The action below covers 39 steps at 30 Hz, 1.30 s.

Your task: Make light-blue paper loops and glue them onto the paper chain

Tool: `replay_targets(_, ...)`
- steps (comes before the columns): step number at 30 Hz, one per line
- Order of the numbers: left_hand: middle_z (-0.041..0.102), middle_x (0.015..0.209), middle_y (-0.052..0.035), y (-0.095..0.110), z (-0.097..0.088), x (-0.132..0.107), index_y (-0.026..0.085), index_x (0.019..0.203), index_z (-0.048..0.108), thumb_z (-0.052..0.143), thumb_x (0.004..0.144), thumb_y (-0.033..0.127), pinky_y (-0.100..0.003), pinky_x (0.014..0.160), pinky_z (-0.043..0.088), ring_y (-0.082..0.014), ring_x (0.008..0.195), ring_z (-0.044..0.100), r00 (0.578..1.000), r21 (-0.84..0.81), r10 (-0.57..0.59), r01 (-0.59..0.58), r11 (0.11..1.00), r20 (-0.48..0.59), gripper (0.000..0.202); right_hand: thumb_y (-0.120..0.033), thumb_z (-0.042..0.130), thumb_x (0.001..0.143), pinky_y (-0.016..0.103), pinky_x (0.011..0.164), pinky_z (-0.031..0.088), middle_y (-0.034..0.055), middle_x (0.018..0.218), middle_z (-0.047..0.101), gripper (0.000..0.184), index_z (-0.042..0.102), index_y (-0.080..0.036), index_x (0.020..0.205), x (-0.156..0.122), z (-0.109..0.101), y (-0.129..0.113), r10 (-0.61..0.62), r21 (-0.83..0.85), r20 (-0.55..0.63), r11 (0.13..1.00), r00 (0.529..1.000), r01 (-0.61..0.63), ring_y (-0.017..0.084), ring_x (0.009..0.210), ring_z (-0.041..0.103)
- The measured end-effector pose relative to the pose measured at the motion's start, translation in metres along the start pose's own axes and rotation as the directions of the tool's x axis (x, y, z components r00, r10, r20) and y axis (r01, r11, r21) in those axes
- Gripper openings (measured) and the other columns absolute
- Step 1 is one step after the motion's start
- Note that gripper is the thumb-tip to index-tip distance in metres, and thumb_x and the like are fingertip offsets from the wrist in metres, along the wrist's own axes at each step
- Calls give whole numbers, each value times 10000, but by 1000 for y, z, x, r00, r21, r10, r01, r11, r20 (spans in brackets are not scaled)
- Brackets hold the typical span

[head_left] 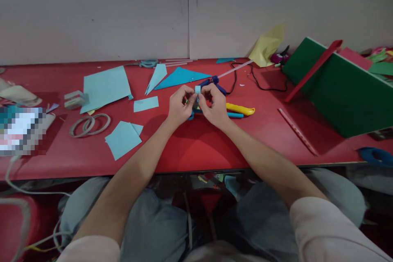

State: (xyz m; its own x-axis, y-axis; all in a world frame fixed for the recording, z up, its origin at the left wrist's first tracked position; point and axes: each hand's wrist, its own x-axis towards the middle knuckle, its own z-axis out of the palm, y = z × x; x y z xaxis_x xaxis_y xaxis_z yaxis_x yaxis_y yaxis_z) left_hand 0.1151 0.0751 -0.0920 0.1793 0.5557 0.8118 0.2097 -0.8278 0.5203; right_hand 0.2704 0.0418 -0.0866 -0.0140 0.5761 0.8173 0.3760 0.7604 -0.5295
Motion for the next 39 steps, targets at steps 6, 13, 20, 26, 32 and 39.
replay_targets(6,591,739,12,4,-1,1,202,934,597,600,1046,463,-233,542,399,-99,578,501,1000,8,4,-4,1000,24,285,-378,527,1067,316,703,454,-14,824,506,203,497,-237,925,1,0,0,37,18,-6,999,999,-37,140,718,477)
replay_targets(13,555,752,11,9,-2,3,206,899,567,573,1056,475,-239,534,380,-100,585,467,999,12,-4,4,1000,48,312,-349,573,1043,317,702,445,-17,827,515,176,525,-235,918,1,1,1,48,69,-24,997,999,-47,137,710,475)
replay_targets(20,514,766,24,4,-1,2,215,913,563,637,1036,498,-251,548,366,-105,604,458,999,-70,-19,21,997,30,317,-481,590,1037,319,694,460,-14,790,550,289,557,-234,892,3,-2,-3,147,111,16,983,989,-148,139,703,490)
replay_targets(26,569,802,-8,-4,1,4,220,930,656,707,909,705,-282,583,400,-139,662,515,998,-93,-56,54,994,-19,488,-493,617,1013,307,658,462,4,820,644,291,650,-221,911,3,-2,-2,218,158,18,963,976,-218,132,679,518)
replay_targets(32,600,795,-24,-5,1,9,207,744,648,721,898,708,-288,567,399,-136,661,519,991,-48,-76,71,996,-114,529,-382,515,1064,305,642,458,8,804,646,241,674,-220,983,2,-4,-4,179,72,-51,982,983,-175,136,660,523)
replay_targets(39,515,738,-9,-5,0,7,217,695,511,730,933,628,-313,550,367,-141,629,451,994,-24,-90,88,996,-58,523,-269,505,1035,359,719,536,42,921,622,181,643,-234,1148,1,-3,2,65,20,-16,998,998,-64,181,762,571)
